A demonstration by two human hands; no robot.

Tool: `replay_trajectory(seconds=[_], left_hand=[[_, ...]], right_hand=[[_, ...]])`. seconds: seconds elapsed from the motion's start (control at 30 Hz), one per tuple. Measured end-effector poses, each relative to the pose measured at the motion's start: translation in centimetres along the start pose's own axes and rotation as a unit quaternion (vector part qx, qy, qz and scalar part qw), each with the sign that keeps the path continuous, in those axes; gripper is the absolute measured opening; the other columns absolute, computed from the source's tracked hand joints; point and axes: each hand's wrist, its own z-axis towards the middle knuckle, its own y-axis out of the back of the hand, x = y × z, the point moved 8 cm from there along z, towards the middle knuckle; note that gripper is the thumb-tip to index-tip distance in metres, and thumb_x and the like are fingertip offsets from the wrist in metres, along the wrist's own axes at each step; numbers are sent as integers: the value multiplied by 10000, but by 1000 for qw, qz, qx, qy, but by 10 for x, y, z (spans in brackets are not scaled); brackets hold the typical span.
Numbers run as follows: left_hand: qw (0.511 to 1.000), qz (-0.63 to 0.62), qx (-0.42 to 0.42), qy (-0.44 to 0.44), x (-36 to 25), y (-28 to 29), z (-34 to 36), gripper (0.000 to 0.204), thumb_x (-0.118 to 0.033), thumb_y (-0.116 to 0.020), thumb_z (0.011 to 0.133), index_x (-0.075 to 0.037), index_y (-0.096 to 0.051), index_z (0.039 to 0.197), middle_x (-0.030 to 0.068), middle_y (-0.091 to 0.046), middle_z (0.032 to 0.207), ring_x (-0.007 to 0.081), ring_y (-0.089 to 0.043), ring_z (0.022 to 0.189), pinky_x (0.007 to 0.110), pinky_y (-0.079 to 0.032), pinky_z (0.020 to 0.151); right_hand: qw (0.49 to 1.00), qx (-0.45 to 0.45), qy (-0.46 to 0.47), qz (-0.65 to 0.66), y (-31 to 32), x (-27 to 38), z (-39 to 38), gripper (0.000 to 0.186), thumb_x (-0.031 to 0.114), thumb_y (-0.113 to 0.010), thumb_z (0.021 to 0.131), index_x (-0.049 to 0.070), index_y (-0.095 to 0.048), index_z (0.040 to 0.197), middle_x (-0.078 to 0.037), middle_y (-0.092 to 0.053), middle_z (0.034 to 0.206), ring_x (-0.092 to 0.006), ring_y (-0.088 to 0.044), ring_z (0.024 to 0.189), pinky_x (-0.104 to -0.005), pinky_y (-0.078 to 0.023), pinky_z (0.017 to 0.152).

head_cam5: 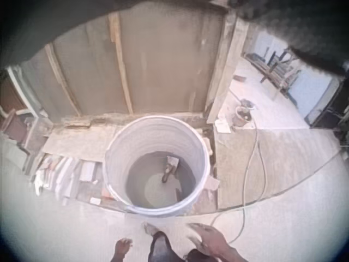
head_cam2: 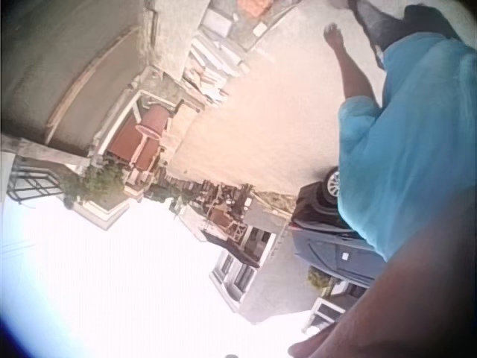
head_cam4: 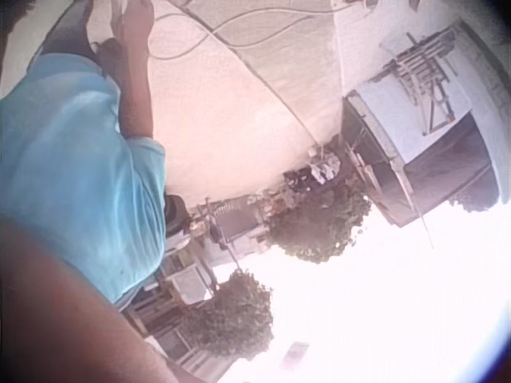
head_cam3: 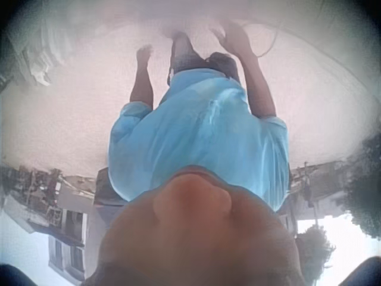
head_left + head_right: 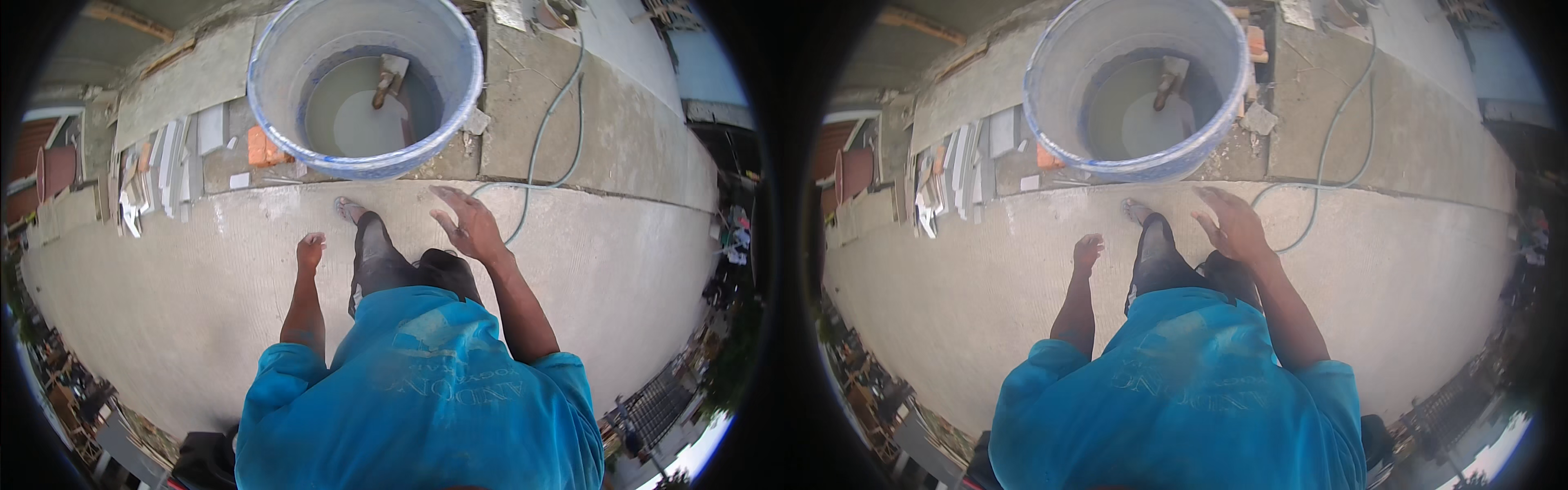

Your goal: The person scoops wet cement from a bucket with a trowel and applies it to a vertical wall surface, smoothing it with a wooden float. The person walks to a pile of scrap wood, selects a piece, and returns to continue smoothing the cement.

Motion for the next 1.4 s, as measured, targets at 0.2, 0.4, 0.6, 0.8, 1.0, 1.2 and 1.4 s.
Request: replay_trajectory(seconds=[0.2, 0.4, 0.6, 0.8, 1.0, 1.2, 1.4], left_hand=[[998, 49, 31, 10, -33, -77, 3, 323, -293, -631, 918, -81, -639, 1162, 55, -678, 997, 184, -667, 804, 332, -507, 666], [972, 202, 117, -22, -89, -283, -51, 270, -246, -584, 925, -105, -640, 1148, 29, -690, 977, 172, -682, 811, 330, -503, 662], [790, 478, 248, -292, -219, -521, -115, 287, -315, -619, 874, -82, -725, 1004, 180, -722, 935, 336, -697, 877, 425, -522, 806], [732, 463, 197, -458, -340, -718, -101, 277, -292, -582, 874, -36, -686, 851, 219, -682, 779, 363, -693, 757, 436, -526, 681], [809, 443, 346, -173, -275, -1026, -202, 197, -178, -598, 868, -25, -722, 860, 75, -686, 711, 200, -652, 605, 315, -488, 511], [586, 486, 480, -436, -330, -1342, -412, 316, -298, -663, 861, 8, -741, 852, 162, -701, 712, 228, -677, 644, 373, -508, 650], [483, 518, 493, -506, -311, -1569, -622, 334, -310, -669, 856, 18, -732, 862, 200, -689, 724, 271, -694, 716, 403, -507, 670]], right_hand=[[976, -115, -179, 47, 47, -177, -235, 429, 350, -592, 954, 120, -573, 1316, -193, -685, 1138, -373, -663, 997, -468, -511, 889], [870, -226, -393, 195, 85, -306, -454, 420, 329, -610, 946, 99, -592, 1297, -181, -701, 1110, -324, -681, 1028, -420, -525, 886], [807, -331, -424, 244, 107, -394, -563, 403, 292, -629, 943, 75, -600, 1281, -181, -708, 1092, -312, -692, 1010, -402, -534, 866], [646, -482, -504, 310, 94, -565, -751, 373, 278, -617, 951, 61, -610, 1254, -168, -724, 1006, -253, -704, 908, -369, -529, 842], [112, -601, -742, 276, -221, -589, -1028, 66, 174, -573, 915, 133, -603, 957, -49, -642, 769, -167, -612, 606, -340, -464, 502], [80, -503, -711, 484, -269, -576, -920, 78, 191, -597, 842, 122, -628, 823, -64, -653, 720, -214, -651, 610, -386, -501, 521], [545, -252, -776, 192, -208, -674, -906, 107, 219, -693, 706, 124, -704, 660, -52, -635, 633, -236, -661, 602, -378, -488, 534]])
